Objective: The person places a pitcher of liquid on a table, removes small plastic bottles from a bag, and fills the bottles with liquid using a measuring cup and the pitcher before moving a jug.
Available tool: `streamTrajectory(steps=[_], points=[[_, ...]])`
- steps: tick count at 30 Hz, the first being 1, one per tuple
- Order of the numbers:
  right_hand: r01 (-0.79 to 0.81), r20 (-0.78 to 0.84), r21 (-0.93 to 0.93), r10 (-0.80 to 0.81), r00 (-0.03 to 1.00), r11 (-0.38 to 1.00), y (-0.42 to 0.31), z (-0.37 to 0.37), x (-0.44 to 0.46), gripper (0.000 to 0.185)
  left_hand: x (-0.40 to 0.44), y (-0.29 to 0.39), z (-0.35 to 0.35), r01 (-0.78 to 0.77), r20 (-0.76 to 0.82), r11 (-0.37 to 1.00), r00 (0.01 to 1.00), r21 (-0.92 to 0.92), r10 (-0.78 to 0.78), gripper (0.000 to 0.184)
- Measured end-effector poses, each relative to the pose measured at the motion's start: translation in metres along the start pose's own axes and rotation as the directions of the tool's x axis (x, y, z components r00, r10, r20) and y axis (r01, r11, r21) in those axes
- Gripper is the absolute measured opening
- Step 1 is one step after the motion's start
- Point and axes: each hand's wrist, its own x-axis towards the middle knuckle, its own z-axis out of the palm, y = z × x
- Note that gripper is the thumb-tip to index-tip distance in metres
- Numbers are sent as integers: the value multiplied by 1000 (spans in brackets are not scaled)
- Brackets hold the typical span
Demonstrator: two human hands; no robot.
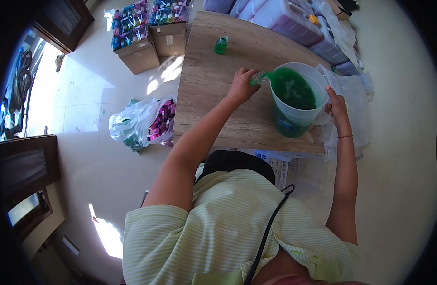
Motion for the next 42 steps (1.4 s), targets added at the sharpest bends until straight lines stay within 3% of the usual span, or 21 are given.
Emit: streamTrajectory(steps=[42], points=[[10, -11, 8, -10, 1000, 1000, 5, -2, -8, 50, -3, 5, 6, -34, 8, 999, 999, -9, 34, 50]])
